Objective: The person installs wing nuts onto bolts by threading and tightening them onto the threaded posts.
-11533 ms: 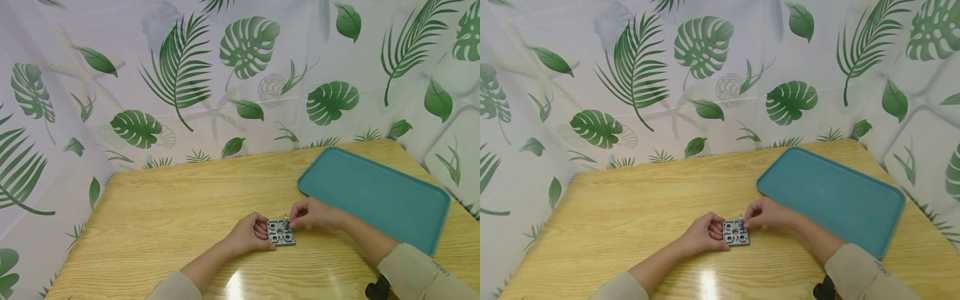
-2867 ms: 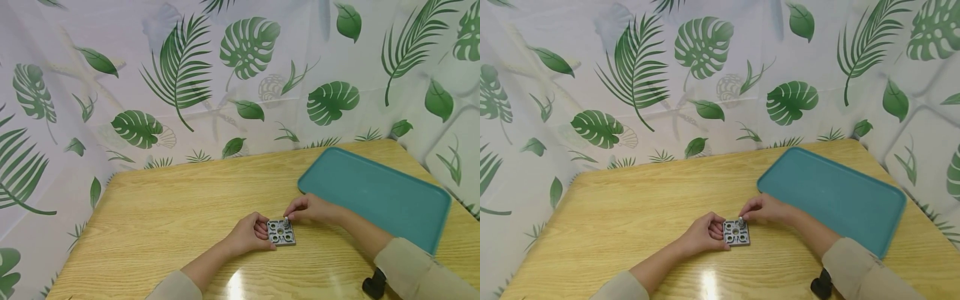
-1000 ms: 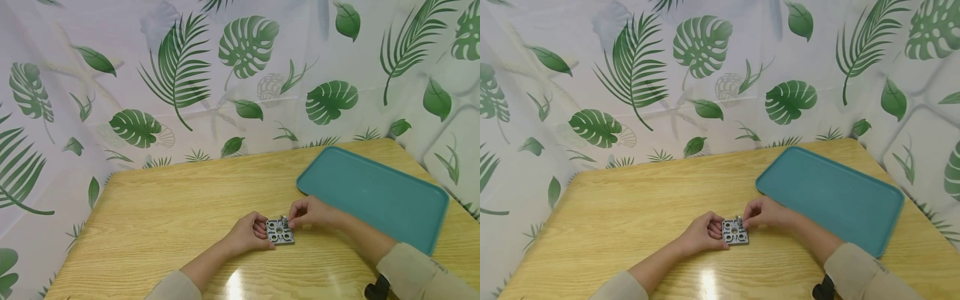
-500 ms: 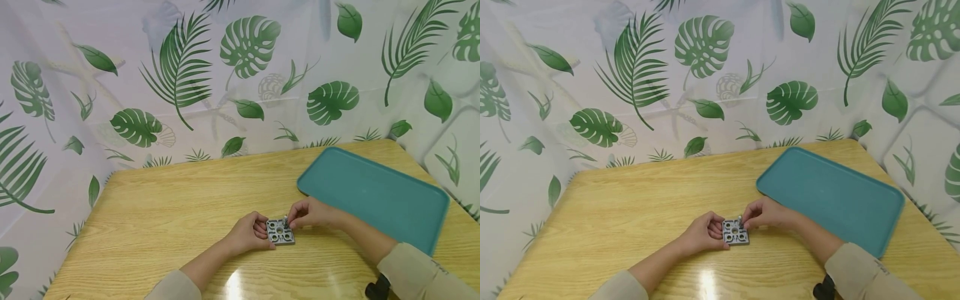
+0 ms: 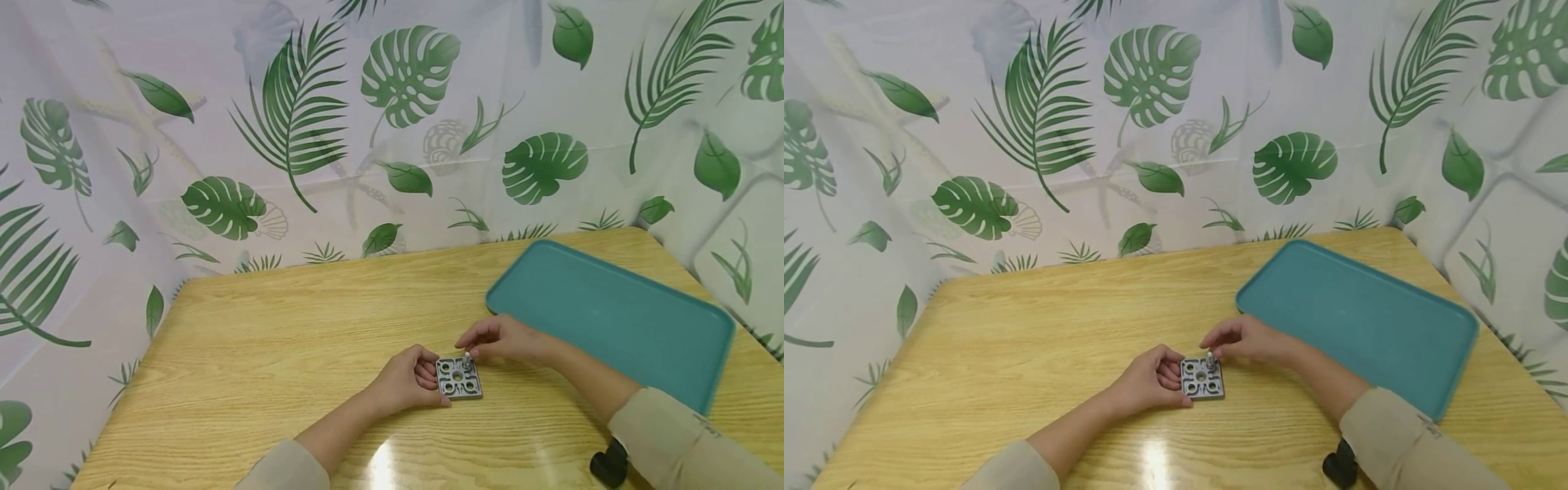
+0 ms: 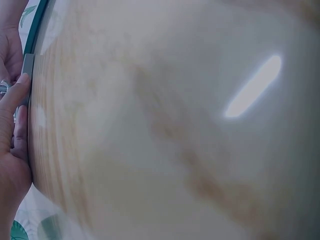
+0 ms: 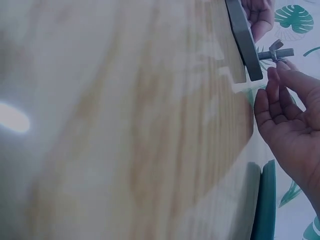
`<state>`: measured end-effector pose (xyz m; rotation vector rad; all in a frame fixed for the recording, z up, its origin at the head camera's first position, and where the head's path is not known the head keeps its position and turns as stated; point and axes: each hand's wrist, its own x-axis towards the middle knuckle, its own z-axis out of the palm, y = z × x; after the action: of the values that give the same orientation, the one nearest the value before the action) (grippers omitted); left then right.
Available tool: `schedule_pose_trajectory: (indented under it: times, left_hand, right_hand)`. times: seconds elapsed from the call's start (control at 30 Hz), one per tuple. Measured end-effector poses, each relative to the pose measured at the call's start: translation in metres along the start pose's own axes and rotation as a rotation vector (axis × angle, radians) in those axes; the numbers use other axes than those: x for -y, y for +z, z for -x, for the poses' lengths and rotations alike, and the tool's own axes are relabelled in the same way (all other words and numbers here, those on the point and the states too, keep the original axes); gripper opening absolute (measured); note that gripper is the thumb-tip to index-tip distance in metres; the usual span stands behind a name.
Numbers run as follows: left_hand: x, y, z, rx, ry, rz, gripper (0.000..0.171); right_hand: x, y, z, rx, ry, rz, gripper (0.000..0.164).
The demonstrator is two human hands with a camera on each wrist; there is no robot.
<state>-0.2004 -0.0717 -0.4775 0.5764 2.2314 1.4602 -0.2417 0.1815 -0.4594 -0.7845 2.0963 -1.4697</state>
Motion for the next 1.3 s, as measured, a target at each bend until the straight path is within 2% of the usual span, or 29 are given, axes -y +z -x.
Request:
schedule_pose_trajectory:
  times: [0.13, 0.37, 0.5, 0.73, 1.0, 1.17, 1.3]
  left_hand:
    - [0.000, 0.000, 0.000, -0.003, 0.005, -0.001, 0.061]
    - [-0.002, 0.000, -0.001, -0.001, 0.005, 0.013, 0.062]
    - [-0.002, -0.001, -0.001, 0.000, 0.006, 0.016, 0.062]
    - [-0.001, -0.001, 0.000, -0.010, -0.004, 0.017, 0.061]
    - [0.000, 0.000, 0.001, -0.015, -0.005, 0.033, 0.061]
    - [0.001, 0.001, 0.001, -0.006, -0.008, 0.042, 0.061]
    - [0.000, 0.001, 0.000, -0.004, -0.013, 0.033, 0.061]
  right_hand:
    - [0.000, -0.001, -0.001, 0.009, -0.017, 0.030, 0.023]
    - [0.002, -0.002, 0.006, -0.033, -0.002, 0.072, 0.021]
    - [0.003, -0.001, 0.010, -0.040, 0.008, 0.049, 0.019]
    - [0.003, 0.007, 0.012, -0.052, -0.039, 0.013, 0.015]
    - [0.001, 0.010, 0.013, -0.042, -0.033, -0.004, 0.017]
    - [-0.005, 0.004, 0.014, -0.089, 0.031, 0.007, 0.017]
    - [-0.004, 0.001, 0.011, -0.107, 0.073, 0.008, 0.026]
